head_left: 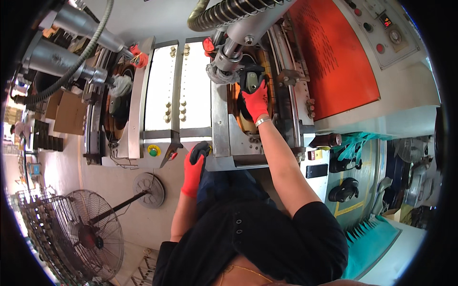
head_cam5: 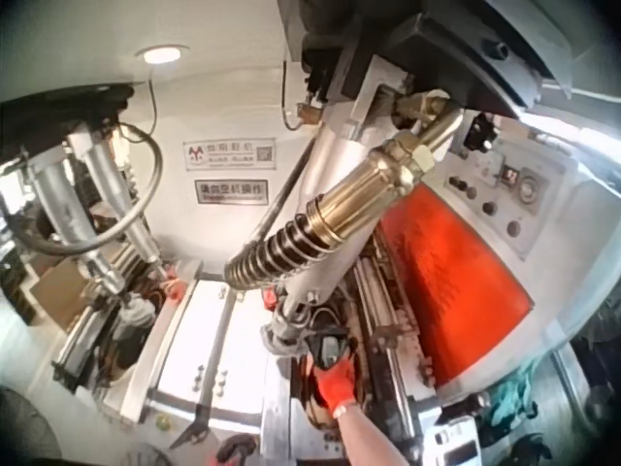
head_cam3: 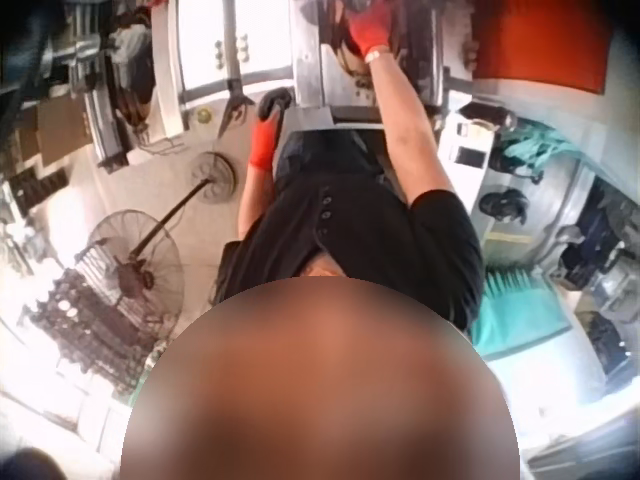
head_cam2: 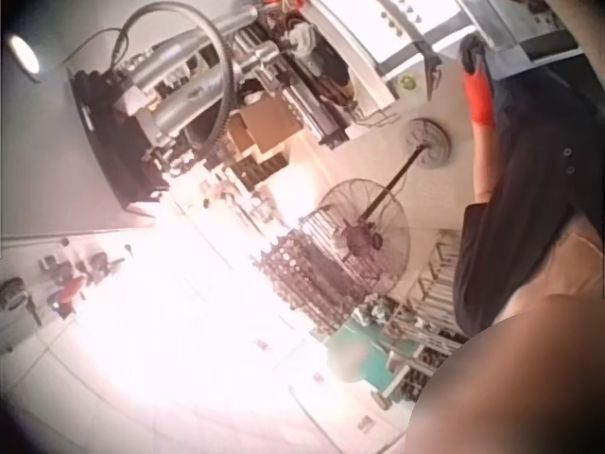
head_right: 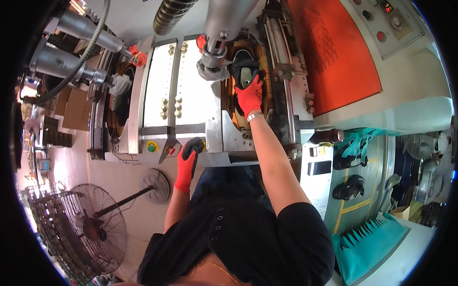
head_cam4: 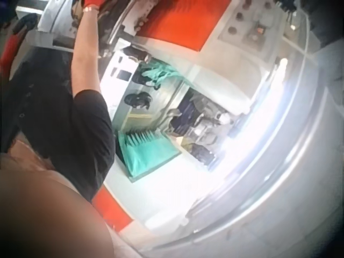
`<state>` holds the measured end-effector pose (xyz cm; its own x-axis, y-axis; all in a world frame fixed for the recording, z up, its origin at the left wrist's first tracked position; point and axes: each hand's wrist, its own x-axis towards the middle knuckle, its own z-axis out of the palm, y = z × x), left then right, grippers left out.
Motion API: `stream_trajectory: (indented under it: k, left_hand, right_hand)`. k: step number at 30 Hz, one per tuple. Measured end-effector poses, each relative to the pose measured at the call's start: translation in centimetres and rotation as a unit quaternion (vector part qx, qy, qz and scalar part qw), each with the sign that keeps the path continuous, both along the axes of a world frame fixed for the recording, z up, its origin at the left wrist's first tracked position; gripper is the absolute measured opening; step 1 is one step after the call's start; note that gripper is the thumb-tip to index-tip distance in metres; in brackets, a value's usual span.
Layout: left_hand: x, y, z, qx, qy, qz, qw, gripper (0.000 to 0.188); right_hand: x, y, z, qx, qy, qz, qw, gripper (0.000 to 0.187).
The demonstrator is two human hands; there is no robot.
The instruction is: The person repeatedly picks up black sneakers from a table, places them into a machine, and removes them after processing. The person handles multiple shoes one at a time in a repetitive cycle.
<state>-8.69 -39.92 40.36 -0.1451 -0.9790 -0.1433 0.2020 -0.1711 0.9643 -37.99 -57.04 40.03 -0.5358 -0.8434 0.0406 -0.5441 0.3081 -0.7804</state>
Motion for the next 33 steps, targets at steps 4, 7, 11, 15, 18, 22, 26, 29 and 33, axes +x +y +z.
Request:
stream_trajectory:
  k: [4, 7, 11, 15, 18, 22, 26, 29, 33]
  left_hand:
    - [0.2, 0.0, -0.3, 0.014, 0.043, -0.004, 0.999, 0.034]
    - [1.2, 0.2, 0.2, 0.019, -0.014, -0.043, 0.999, 0.036]
    - [1.6, -0.4, -0.6, -0.084, -0.133, -0.064, 0.986, 0.037]
    - [3.9, -1.5, 1.5, 0.027, 0.024, -0.152, 0.988, 0.036]
    - [8.2, -3.2, 1.7, -0.063, -0.028, -0.227, 0.971, 0.042]
    - [16.0, -6.4, 2.6, -0.004, -0.049, -0.147, 0.988, 0.053]
    - [24.8, -15.3, 0.2, -0.12, -0.231, 0.138, 0.956, 0.068]
    - [29.2, -23.7, 0.9, -0.197, -0.516, 0.252, 0.794, 0.087]
    - [34.7, -32.5, -3.1, -0.113, -0.518, 0.156, 0.834, 0.096]
  right_hand:
    - [0.1, 3.8, 0.4, -0.093, -0.003, -0.02, 0.995, 0.104]
    - [2.1, 9.2, 2.9, -0.148, -0.105, -0.037, 0.983, 0.096]
    - [3.1, 17.3, 4.0, -0.231, -0.185, -0.022, 0.955, 0.083]
    - [5.3, 21.9, 4.6, -0.181, -0.211, -0.091, 0.956, 0.074]
    - [8.6, 22.3, 5.2, -0.219, -0.165, -0.107, 0.956, 0.067]
    - [13.7, 23.1, 4.9, -0.279, -0.229, -0.135, 0.923, 0.068]
    - [18.0, 24.7, 5.5, -0.268, -0.216, -0.174, 0.923, 0.067]
    - [20.2, 26.3, 6.5, -0.287, -0.176, -0.222, 0.915, 0.068]
    - [20.4, 29.5, 5.7, -0.288, -0.1, -0.249, 0.919, 0.07]
